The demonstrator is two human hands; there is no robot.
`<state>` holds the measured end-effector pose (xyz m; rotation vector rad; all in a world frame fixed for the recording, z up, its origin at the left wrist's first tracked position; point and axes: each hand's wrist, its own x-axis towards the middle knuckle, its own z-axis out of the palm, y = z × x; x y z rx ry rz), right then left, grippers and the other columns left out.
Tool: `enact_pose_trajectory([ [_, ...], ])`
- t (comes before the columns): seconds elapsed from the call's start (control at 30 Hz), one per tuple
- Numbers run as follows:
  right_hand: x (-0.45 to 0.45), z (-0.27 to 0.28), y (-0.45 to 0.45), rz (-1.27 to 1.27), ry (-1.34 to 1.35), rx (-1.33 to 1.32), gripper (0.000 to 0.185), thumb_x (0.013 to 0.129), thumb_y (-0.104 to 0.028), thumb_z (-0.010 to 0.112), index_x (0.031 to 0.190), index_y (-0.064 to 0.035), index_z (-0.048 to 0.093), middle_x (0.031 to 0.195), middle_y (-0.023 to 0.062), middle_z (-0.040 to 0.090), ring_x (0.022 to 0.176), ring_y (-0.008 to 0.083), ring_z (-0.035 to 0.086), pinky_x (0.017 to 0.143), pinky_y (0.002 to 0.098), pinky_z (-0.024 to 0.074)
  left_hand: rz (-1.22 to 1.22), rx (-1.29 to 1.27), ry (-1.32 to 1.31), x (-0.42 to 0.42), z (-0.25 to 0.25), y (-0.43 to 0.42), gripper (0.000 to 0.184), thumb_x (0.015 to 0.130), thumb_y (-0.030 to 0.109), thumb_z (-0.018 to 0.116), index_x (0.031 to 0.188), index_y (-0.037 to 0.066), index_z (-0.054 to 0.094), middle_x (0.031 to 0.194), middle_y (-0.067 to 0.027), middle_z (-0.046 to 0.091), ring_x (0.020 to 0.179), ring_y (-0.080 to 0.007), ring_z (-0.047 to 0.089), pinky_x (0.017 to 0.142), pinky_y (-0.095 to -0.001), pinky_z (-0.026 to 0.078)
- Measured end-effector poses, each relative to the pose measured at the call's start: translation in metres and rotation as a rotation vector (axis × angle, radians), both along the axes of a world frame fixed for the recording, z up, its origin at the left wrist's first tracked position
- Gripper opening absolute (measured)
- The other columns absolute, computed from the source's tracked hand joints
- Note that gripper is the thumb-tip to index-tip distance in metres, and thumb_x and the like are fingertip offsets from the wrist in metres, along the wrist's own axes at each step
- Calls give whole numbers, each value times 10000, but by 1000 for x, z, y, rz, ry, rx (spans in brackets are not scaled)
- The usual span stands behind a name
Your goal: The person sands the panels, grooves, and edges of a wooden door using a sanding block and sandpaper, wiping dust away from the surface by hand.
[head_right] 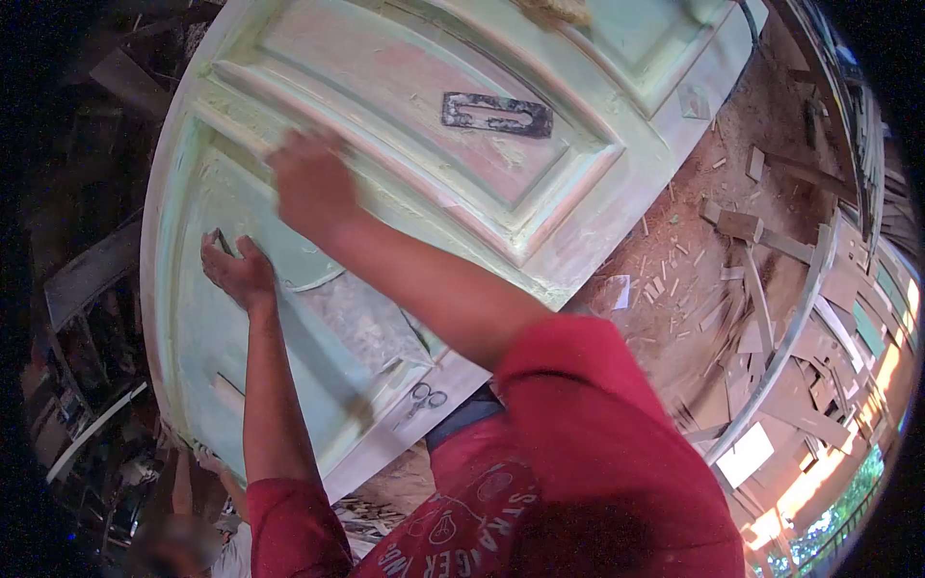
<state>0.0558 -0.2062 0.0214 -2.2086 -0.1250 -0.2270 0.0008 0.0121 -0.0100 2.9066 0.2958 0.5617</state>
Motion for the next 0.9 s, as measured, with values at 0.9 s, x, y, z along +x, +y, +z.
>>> enact_pose_trajectory([
  [0.9, -94, 14, -75, -33, 38, -84, 269, 898, -143, 756, 1165, -110, 766, 979, 181, 664, 945, 394, 634, 821, 535, 444, 16, -31, 5, 0, 6, -6, 548, 920, 164, 640, 1420, -35, 539, 1452, -260, 604, 1413, -453, 512, 1226, -549, 366],
])
